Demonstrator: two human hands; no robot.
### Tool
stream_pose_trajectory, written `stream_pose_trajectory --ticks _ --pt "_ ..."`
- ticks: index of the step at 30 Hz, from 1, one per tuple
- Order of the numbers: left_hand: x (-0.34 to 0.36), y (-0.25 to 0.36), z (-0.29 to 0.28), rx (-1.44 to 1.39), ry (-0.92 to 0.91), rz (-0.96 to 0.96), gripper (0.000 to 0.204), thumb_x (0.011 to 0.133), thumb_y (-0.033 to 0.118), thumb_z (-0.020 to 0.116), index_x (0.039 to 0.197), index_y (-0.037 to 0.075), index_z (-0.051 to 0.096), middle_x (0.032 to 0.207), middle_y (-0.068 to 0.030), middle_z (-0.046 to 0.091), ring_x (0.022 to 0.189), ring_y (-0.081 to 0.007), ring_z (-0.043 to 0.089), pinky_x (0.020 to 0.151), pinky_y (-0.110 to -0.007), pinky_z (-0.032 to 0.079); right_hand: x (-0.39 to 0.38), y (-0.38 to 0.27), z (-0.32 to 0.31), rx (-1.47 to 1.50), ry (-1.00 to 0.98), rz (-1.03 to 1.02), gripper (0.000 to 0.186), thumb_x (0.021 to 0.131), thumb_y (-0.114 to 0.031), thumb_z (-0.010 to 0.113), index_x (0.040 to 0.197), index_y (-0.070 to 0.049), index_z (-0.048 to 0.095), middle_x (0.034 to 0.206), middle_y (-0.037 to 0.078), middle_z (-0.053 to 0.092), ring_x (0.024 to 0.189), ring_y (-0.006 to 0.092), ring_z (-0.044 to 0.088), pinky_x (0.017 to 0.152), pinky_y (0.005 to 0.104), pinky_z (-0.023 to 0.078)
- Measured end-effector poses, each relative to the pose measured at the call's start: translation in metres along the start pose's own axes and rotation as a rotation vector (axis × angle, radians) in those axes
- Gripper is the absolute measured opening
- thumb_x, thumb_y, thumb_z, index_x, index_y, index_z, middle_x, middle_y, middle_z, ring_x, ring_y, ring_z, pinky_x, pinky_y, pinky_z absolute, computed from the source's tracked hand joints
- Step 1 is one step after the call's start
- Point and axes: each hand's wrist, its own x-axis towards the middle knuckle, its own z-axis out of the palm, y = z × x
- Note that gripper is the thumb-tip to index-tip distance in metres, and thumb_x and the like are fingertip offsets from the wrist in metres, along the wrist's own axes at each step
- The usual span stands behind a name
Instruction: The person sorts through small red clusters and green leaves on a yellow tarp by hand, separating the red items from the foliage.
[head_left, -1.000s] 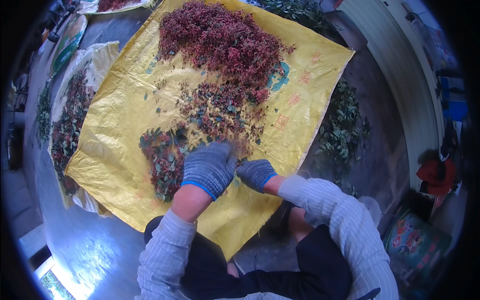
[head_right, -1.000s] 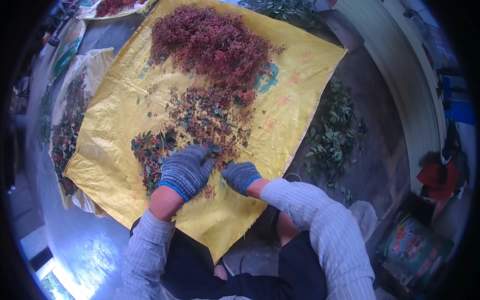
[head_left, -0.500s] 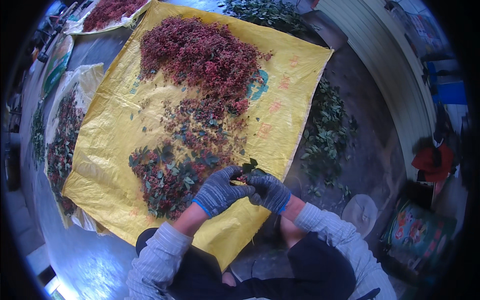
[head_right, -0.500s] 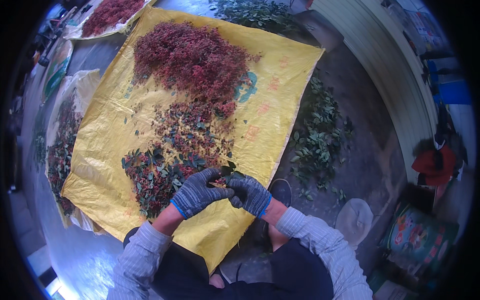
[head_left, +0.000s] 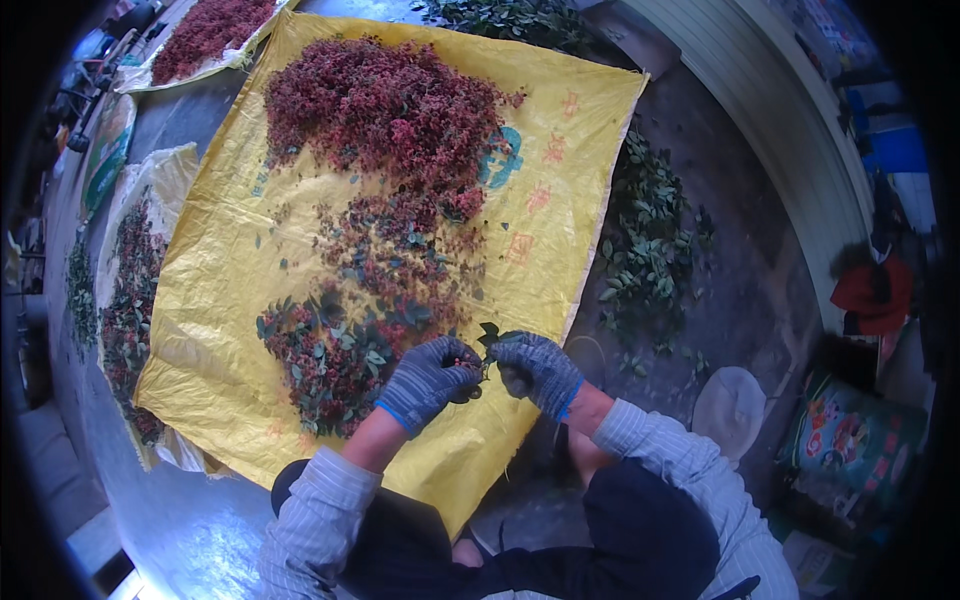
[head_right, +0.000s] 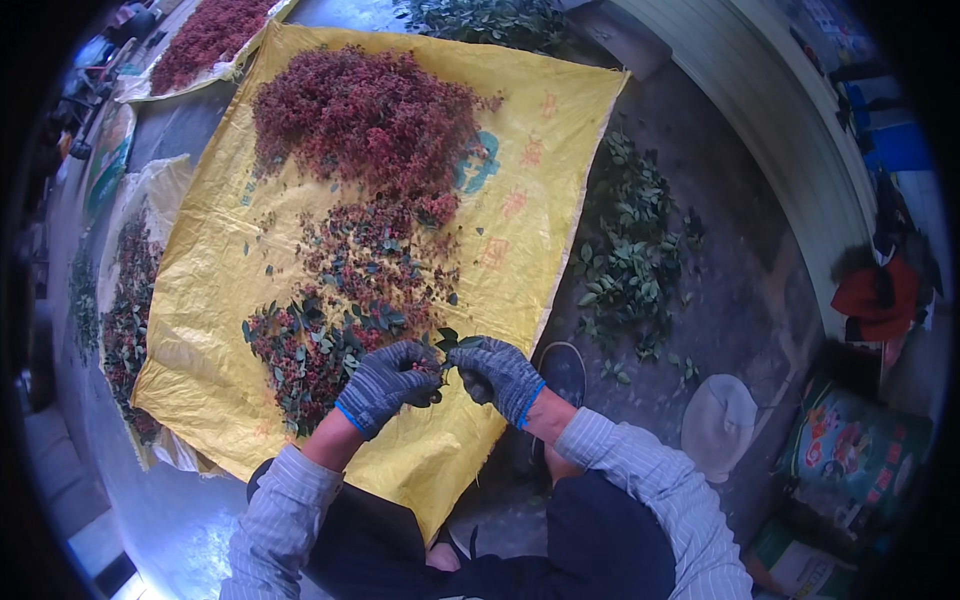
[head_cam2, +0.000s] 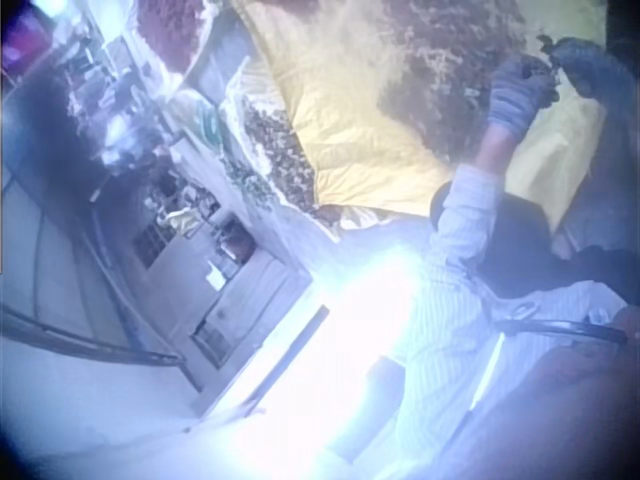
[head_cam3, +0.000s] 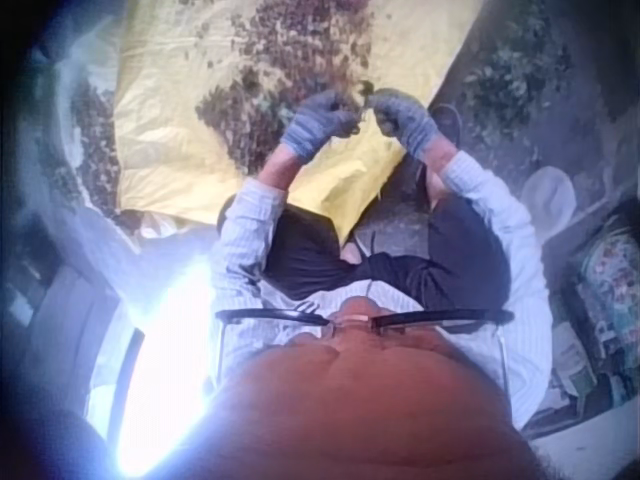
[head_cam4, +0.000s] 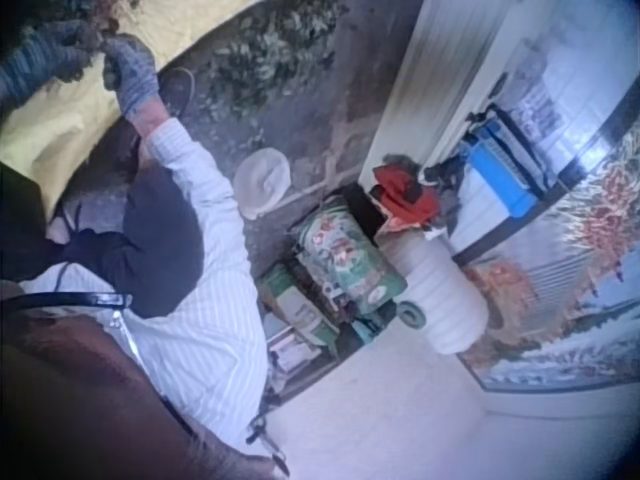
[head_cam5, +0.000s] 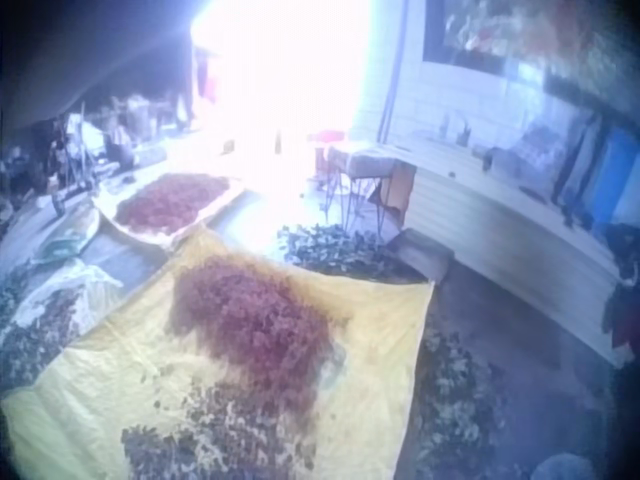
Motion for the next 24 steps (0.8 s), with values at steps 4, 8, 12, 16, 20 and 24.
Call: stream_pose_trajectory --ticks 4,8,12,16,20,24 --pt "0.001 -0.001 -0.006 -0.150 -0.091 -0.032 0.013 0.095 0.005 0.073 0.106 0.000 0.070 0.094 -0.0068 0.071 0.082 -0.0167 0.074 0.074 -0.031 0.062 -0.003 0.002 -0.006 -0.278 -0.053 0.004 0.026 0.101 -0.029 0.074 0.100 -0.003 0.072 0.072 0.002 0.064 0.057 0.0117 0.058 0.053 0.0280 0.047" --pt "0.005 -0.004 -0.002 0.022 -0.196 0.032 0.013 0.095 0.005 0.072 0.106 0.000 0.069 0.095 -0.0073 0.071 0.084 -0.0162 0.071 0.077 -0.032 0.061 0.000 0.019 -0.009 -0.861 0.120 -0.233 0.041 0.096 -0.038 0.077 0.109 0.001 0.073 0.083 0.016 0.075 0.076 0.0287 0.074 0.072 0.0409 0.058" --pt "0.007 -0.015 -0.002 0.012 -0.175 0.073 0.014 0.094 0.006 0.074 0.105 0.000 0.068 0.096 -0.0077 0.071 0.085 -0.0164 0.071 0.077 -0.032 0.060 -0.006 0.008 0.003 -1.145 0.159 -0.465 0.040 0.096 -0.038 0.074 0.108 0.000 0.073 0.093 0.021 0.075 0.088 0.0398 0.074 0.078 0.0477 0.058" --pt "0.009 -0.009 -0.003 -0.069 -0.189 0.108 0.014 0.095 0.008 0.074 0.105 0.000 0.068 0.095 -0.0070 0.071 0.089 -0.0143 0.070 0.079 -0.033 0.059 -0.009 -0.013 0.000 -1.359 0.180 -0.561 0.033 0.097 -0.035 0.070 0.106 -0.004 0.072 0.098 0.020 0.075 0.091 0.0405 0.073 0.080 0.0490 0.057" --pt "0.008 0.005 0.000 0.903 -0.214 0.574 0.037 0.084 0.005 0.075 0.121 0.006 0.070 0.108 -0.0142 0.074 0.099 -0.0328 0.073 0.089 -0.041 0.059 -0.009 -0.023 -0.044 -1.336 0.350 -0.492 0.026 0.097 -0.032 0.070 0.105 -0.008 0.072 0.099 0.019 0.075 0.092 0.0413 0.073 0.081 0.0487 0.057" --pt "0.013 -0.018 -0.006 1.432 -0.147 0.295 0.047 0.081 0.008 0.068 0.128 0.009 0.069 0.128 -0.0156 0.068 0.111 -0.0400 0.070 0.094 -0.051 0.057 0.000 -0.046 -0.149 -0.777 0.661 -0.719 0.022 0.100 -0.032 0.068 0.102 -0.011 0.072 0.093 0.010 0.076 0.072 0.0226 0.069 0.060 0.0375 0.053"
